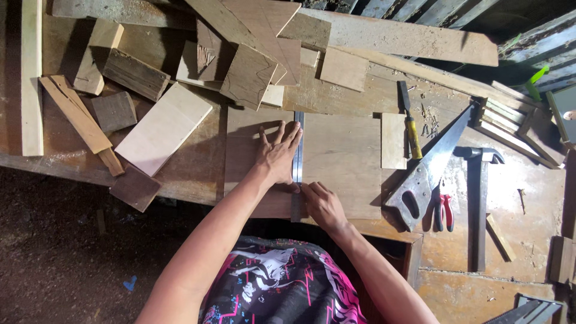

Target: The person arranges small wood pieces on a workbench, then uses a metal ruler and pencil to mark a line on a larger board. They use a chisel and hammer to create a groove along the marked line, then set the tools aside.

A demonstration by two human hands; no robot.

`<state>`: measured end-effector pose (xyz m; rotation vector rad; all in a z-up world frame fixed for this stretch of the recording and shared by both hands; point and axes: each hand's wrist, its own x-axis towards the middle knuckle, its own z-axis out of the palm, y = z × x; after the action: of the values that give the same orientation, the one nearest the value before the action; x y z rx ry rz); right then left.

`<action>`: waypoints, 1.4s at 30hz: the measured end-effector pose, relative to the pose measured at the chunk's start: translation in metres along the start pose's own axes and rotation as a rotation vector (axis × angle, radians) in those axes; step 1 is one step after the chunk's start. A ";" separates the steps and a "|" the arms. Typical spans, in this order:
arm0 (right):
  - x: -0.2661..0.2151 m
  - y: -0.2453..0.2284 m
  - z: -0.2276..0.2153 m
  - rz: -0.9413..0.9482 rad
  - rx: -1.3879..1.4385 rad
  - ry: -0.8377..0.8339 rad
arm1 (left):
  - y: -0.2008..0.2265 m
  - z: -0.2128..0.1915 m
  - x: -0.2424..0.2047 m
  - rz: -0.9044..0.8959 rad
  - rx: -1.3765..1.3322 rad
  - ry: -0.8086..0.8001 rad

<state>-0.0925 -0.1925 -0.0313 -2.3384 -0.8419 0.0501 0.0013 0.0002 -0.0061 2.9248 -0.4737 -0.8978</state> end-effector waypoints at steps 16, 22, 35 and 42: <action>-0.037 -0.011 0.011 0.022 -0.049 -0.062 | -0.003 0.009 0.002 0.041 -0.010 0.008; -0.053 -0.019 0.011 -0.035 -0.093 -0.083 | -0.004 0.007 0.002 0.035 -0.018 0.010; -0.089 -0.035 0.019 -0.055 -0.103 -0.094 | -0.001 0.003 0.000 0.017 0.004 -0.014; -0.087 -0.051 -0.002 -0.185 -0.032 0.040 | -0.004 0.000 -0.011 0.032 0.024 0.016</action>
<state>-0.1898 -0.2149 -0.0149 -2.2729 -1.0419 -0.0895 -0.0061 0.0073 -0.0002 2.9349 -0.5318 -0.8708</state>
